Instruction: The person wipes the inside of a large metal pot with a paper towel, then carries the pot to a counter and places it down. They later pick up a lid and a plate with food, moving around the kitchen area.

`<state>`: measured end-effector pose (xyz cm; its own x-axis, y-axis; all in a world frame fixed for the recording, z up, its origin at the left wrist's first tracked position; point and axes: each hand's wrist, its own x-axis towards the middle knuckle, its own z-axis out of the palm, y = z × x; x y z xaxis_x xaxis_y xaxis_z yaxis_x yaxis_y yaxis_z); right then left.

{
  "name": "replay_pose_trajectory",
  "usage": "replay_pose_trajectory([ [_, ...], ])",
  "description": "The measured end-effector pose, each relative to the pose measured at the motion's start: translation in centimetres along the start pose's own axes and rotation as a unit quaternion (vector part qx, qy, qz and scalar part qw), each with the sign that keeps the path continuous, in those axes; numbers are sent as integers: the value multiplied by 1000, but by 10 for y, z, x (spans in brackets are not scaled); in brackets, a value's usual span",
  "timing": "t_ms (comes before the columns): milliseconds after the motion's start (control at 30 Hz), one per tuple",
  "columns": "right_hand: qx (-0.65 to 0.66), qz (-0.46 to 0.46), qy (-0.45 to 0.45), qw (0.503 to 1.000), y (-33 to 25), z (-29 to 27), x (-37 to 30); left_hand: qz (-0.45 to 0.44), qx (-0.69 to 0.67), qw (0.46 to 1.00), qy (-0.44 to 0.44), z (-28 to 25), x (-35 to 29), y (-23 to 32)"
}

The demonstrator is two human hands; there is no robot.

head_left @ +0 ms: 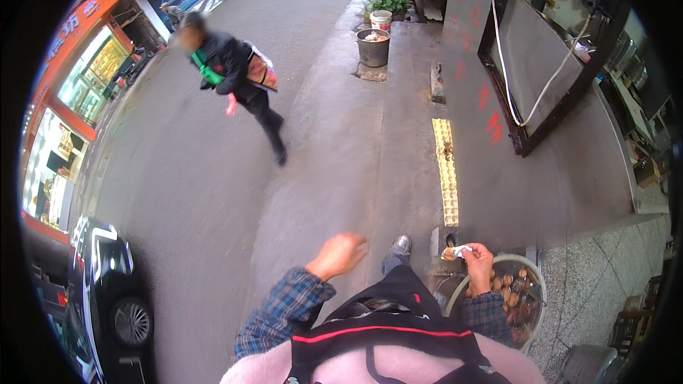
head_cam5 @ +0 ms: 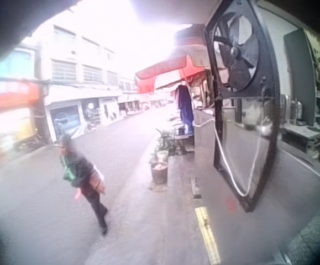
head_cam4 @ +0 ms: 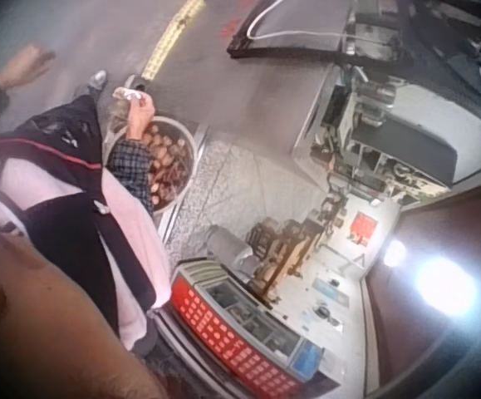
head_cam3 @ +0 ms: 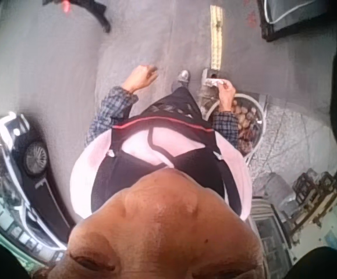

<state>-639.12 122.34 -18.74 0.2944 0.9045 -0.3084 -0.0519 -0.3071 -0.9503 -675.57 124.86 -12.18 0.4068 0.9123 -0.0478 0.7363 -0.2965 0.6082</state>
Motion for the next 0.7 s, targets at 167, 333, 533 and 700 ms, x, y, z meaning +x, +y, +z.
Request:
replay_pose_trajectory([
  [167, -127, -16, 49, 991, -19, 36, 112, 64, 1, 998, 26, -22, 135, -4],
  [333, -51, -84, -68, 993, -94, 89, 214, 9, -11, 1000, -11, -50, 206, -42],
  [533, -134, -110, -93, 980, -166, 152, 356, -114, -21, 992, -41, -76, 263, -105],
  [700, -107, -110, -86, 984, -197, 197, 484, -197, -82, 977, -32, -101, 338, -170],
])
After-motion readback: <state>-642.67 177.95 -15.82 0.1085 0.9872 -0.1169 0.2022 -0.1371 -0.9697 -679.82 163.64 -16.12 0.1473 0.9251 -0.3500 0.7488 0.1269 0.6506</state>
